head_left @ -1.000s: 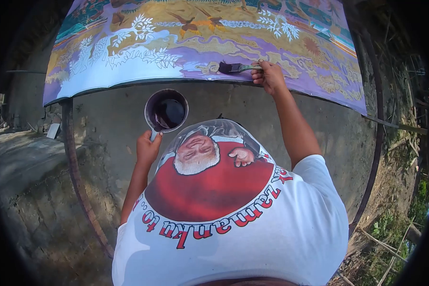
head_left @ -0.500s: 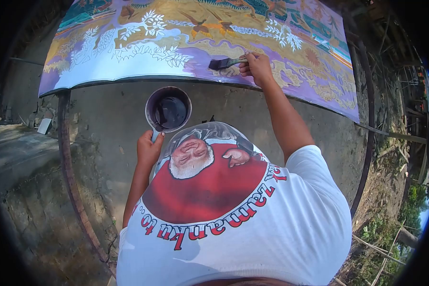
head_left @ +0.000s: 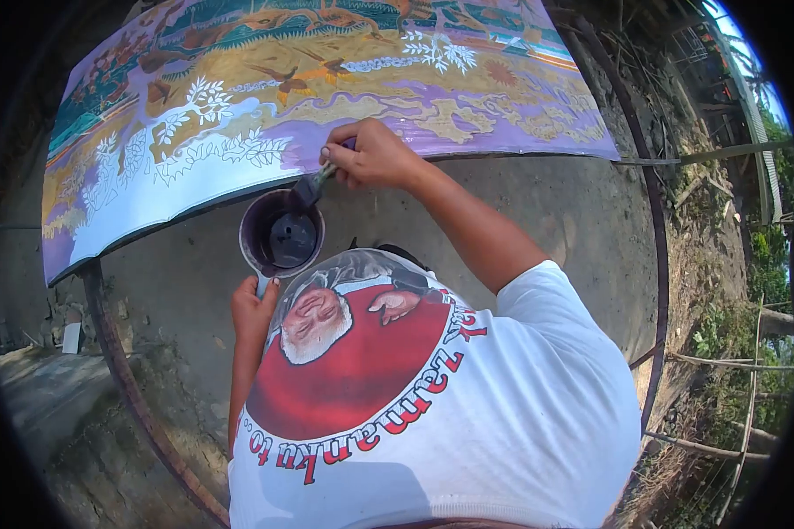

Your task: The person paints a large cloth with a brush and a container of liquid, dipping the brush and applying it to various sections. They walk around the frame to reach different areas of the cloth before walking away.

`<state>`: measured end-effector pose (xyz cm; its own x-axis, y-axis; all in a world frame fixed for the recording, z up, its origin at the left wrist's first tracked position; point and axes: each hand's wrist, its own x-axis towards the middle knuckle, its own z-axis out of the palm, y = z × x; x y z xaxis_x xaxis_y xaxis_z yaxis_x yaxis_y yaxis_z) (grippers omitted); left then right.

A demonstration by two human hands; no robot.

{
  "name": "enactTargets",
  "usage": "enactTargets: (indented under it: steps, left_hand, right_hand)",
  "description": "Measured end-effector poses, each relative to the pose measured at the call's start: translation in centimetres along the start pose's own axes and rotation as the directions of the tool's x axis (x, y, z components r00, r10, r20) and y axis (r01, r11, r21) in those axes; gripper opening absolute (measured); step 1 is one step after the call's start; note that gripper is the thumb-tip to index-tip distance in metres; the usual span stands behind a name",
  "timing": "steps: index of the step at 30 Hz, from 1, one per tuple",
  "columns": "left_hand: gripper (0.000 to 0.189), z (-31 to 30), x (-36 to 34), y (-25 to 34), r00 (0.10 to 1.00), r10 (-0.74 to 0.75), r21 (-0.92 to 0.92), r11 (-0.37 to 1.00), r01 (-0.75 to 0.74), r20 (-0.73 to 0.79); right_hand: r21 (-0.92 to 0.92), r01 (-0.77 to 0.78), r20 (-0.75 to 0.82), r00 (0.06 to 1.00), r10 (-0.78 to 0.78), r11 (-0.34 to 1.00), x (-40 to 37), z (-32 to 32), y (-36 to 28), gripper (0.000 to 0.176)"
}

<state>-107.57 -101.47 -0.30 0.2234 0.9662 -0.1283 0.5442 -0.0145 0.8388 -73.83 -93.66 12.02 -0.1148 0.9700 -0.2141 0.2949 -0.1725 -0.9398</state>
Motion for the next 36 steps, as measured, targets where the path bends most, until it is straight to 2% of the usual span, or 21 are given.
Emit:
enactTargets:
  steps: [1,2,6,7,8,9,10,12,14,16,17,19,20,22,24,27,28,30,32,34,36]
  left_hand:
    - [0.046,0.0,0.1,-0.4,1.0,0.011,-0.012,1.0,-0.011,0.001]
    - [0.047,0.0,0.3,-0.7,1.0,0.017,-0.021,1.0,-0.017,0.0]
    - [0.047,-0.3,0.5,-1.8,1.0,0.01,-0.013,1.0,-0.01,-0.007]
    - [0.047,-0.4,0.6,-2.1,1.0,0.023,-0.015,1.0,-0.023,-0.014]
    - [0.047,-0.4,0.6,-2.4,0.999,0.033,-0.018,0.999,-0.034,-0.022]
    - [0.047,-0.6,0.5,-2.4,0.999,0.03,-0.02,0.999,-0.031,-0.027]
    - [0.047,-0.6,0.4,-2.2,0.999,0.007,-0.024,1.0,-0.008,-0.033]
    - [0.046,-0.6,0.1,-2.2,0.999,-0.026,-0.027,0.999,0.024,-0.047]
    - [0.045,-0.5,-0.2,-2.1,0.998,-0.02,-0.062,0.998,0.016,-0.061]
    - [0.044,-0.4,-0.4,-2.7,0.995,-0.032,-0.042,0.999,0.028,-0.09]
    - [0.043,-0.4,-0.6,-3.1,0.993,-0.037,-0.022,0.999,0.035,-0.114]
    - [0.041,-0.4,-1.1,-3.8,0.989,-0.084,-0.055,0.995,0.077,-0.124]
    - [0.039,-0.4,-1.2,-3.8,0.983,-0.128,-0.094,0.989,0.117,-0.128]
    - [0.038,-0.4,-1.5,-2.8,0.974,-0.183,-0.143,0.976,0.164,-0.135]
    - [0.037,-0.3,-1.8,-2.5,0.961,-0.241,-0.195,0.958,0.212,-0.137]
    - [0.036,0.8,-2.3,-5.2,0.944,-0.287,-0.215,0.944,0.251,-0.161]
    - [0.037,1.5,-2.5,-6.6,0.932,-0.311,-0.283,0.926,0.252,-0.187]
    - [0.038,1.4,-2.3,-6.0,0.917,-0.335,-0.343,0.905,0.251,-0.214]
    - [0.041,1.1,-2.3,-2.6,0.929,-0.236,-0.161,0.967,0.197,-0.285]
    - [0.043,1.3,-2.6,-5.0,0.941,-0.194,-0.104,0.98,0.171,-0.277]
    - [0.045,1.6,-2.7,-5.9,0.952,-0.15,-0.047,0.989,0.143,-0.266]
  right_hand:
    - [-0.212,0.251,0.106,0.967,-0.233,0.945,0.7,2.2,1.7,0.024]
    - [-0.338,0.36,0.173,0.932,-0.319,0.87,0.4,4.4,1.8,0.025]
    - [-0.353,0.373,0.263,0.92,-0.291,0.858,-0.3,7.9,4.5,0.023]
    - [-0.273,0.425,0.229,0.9,-0.371,0.863,-0.5,7.2,5.0,0.024]
    - [-0.273,0.428,0.232,0.898,-0.373,0.861,-0.7,6.0,5.3,0.024]
    - [-0.017,0.141,0.146,0.98,-0.137,0.99,-1.2,4.6,5.0,0.026]
    - [0.254,-0.158,0.132,0.983,0.128,0.954,-1.6,3.0,5.0,0.028]
    - [0.49,-0.149,0.036,0.988,0.151,0.859,-1.7,-0.4,7.3,0.034]
    - [0.642,-0.016,-0.122,0.985,0.122,0.766,-1.6,-4.3,9.4,0.033]
    - [0.684,0.106,-0.321,0.932,0.168,0.721,-1.2,-8.0,10.4,0.032]
    - [0.687,0.104,-0.315,0.934,0.166,0.719,-0.5,-9.9,11.3,0.032]
    - [0.671,0.267,-0.537,0.818,0.205,0.691,1.8,-13.2,13.7,0.032]
    - [0.675,0.271,-0.535,0.82,0.203,0.686,3.4,-14.2,14.5,0.032]
    - [0.621,0.283,-0.644,0.716,0.27,0.731,6.5,-15.8,15.8,0.033]
    - [0.607,0.257,-0.639,0.72,0.27,0.752,9.5,-16.3,16.9,0.03]
    - [0.622,0.213,-0.662,0.658,0.36,0.754,13.4,-17.4,18.6,0.028]
    - [0.626,0.215,-0.659,0.66,0.361,0.749,13.8,-18.4,19.1,0.028]
    - [0.53,0.154,-0.76,0.521,0.387,0.834,14.0,-20.3,20.0,0.027]
    - [0.5,0.155,-0.778,0.512,0.364,0.852,14.2,-20.9,20.4,0.026]
    - [0.465,0.148,-0.796,0.5,0.34,0.873,14.0,-21.3,20.7,0.026]
    - [0.524,0.193,-0.741,0.584,0.333,0.83,14.0,-21.9,20.8,0.026]
